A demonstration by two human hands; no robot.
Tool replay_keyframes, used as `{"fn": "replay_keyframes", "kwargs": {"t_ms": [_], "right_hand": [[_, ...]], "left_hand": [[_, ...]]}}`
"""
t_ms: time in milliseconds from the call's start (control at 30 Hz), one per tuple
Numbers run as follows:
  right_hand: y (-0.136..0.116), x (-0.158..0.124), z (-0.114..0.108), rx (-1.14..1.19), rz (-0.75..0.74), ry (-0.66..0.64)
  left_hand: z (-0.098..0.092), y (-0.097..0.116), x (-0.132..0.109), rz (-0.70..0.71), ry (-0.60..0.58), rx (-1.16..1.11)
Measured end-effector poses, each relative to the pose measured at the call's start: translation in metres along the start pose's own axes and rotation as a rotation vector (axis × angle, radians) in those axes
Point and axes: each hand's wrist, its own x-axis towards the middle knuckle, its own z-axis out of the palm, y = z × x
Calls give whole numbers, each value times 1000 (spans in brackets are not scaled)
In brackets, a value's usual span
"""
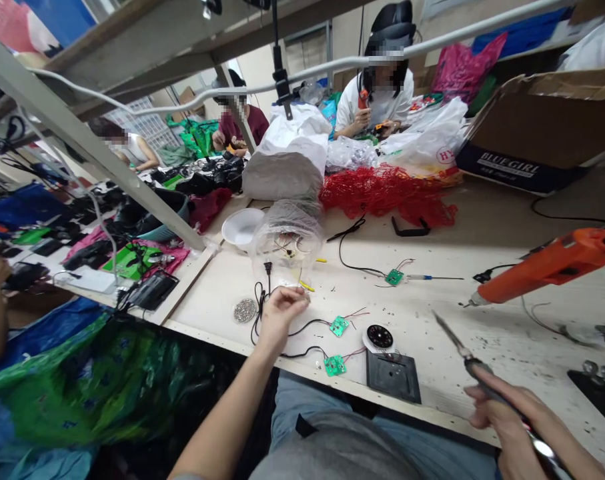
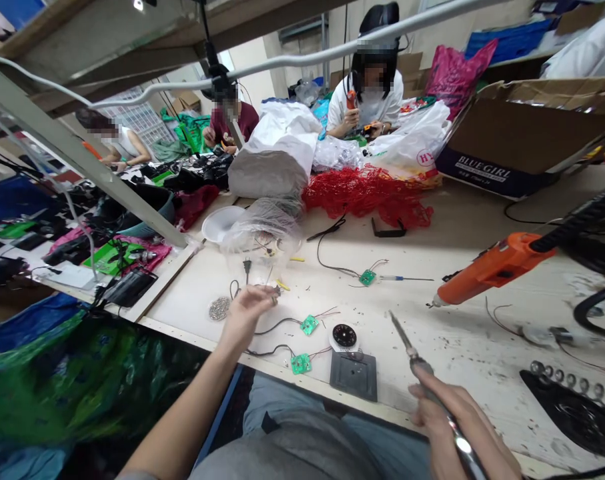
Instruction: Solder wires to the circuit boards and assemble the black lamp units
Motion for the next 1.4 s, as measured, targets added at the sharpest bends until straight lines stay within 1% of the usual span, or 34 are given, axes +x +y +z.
{"fn": "replay_keyframes", "kwargs": {"t_ms": [67,100,167,267,333,400,467,533,633,667,700,767,833,867,933,1033,1200,1267,1400], "right_hand": [[-8,0,14,70,-165,-26],[-12,-1,22,103,-207,-35],[-21,-2,37,156,-184,-65],[-32,-2,54,217,-199,-120],[-38,0,60,234,-226,-125],[-41,3,62,231,-215,-98],[-42,4,63,230,-187,-84],[-42,4,64,241,-155,-102],[-42,3,65,257,-130,-135],[-42,2,66,258,-128,-142],[-42,1,67,257,-128,-145],[-41,0,68,257,-124,-147],[-39,0,70,260,-122,-140],[-38,-1,71,264,-118,-135],[-35,-2,72,277,-107,-130],[-33,-4,73,270,-113,-135],[-38,-7,74,210,-195,-127],[-39,-7,73,198,-204,-109],[-35,-7,72,190,-176,-70]], "left_hand": [[15,-5,-28,-46,-91,-237],[23,-5,-40,-51,-141,-302],[37,-3,-59,-59,-295,-378],[50,0,-75,-62,-555,-426],[52,2,-78,-52,-677,-417],[50,2,-78,-45,-760,-377],[46,3,-75,-35,-812,-317],[41,4,-71,-13,-859,-260],[38,5,-65,-9,-935,-257],[38,6,-64,-40,-941,-263],[39,6,-64,-83,-923,-261],[43,7,-64,-174,-835,-227],[46,7,-66,-232,-746,-202],[48,7,-66,-251,-726,-206],[50,7,-67,-282,-733,-223],[52,8,-67,-295,-771,-256],[60,6,-69,-342,-733,-362],[62,4,-72,-331,-721,-341],[63,3,-76,-273,-696,-251]]}}
